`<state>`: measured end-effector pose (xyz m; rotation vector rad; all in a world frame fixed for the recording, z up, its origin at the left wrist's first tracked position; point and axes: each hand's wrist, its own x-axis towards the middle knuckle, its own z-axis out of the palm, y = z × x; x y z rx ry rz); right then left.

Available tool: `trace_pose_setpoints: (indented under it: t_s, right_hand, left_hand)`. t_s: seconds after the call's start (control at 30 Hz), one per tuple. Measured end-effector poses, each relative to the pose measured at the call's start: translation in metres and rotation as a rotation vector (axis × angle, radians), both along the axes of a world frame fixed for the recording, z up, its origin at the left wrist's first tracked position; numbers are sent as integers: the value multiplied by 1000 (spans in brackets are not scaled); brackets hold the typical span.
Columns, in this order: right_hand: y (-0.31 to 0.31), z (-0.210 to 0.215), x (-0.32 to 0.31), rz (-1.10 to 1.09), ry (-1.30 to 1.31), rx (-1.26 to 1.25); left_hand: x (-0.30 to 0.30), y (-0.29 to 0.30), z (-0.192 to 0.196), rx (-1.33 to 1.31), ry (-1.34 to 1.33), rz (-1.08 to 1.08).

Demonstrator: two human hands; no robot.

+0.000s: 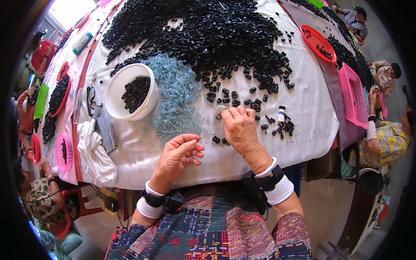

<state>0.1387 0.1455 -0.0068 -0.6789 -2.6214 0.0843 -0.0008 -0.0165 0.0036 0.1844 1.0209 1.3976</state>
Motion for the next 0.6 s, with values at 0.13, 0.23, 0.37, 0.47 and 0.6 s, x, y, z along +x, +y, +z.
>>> trace_pose_setpoints:
  t_s: [0.13,0.23,0.37,0.47,0.6]
  right_hand:
    - [-12,15,6,32,80,-18]
    - [-31,18,10,93,60,-116]
    - [-42,5,8,103,54,-167]
    - [-47,2,11,65,163,-162]
    - [-63,3,6,136,363,-198]
  left_hand:
    - [1,-1,-1,-2,24,1]
    - [1,-1,-6,4,23,14]
    - [4,1,-7,4,61,15]
    - [10,4,0,-17,115,30]
    - [18,10,0,6,138,58]
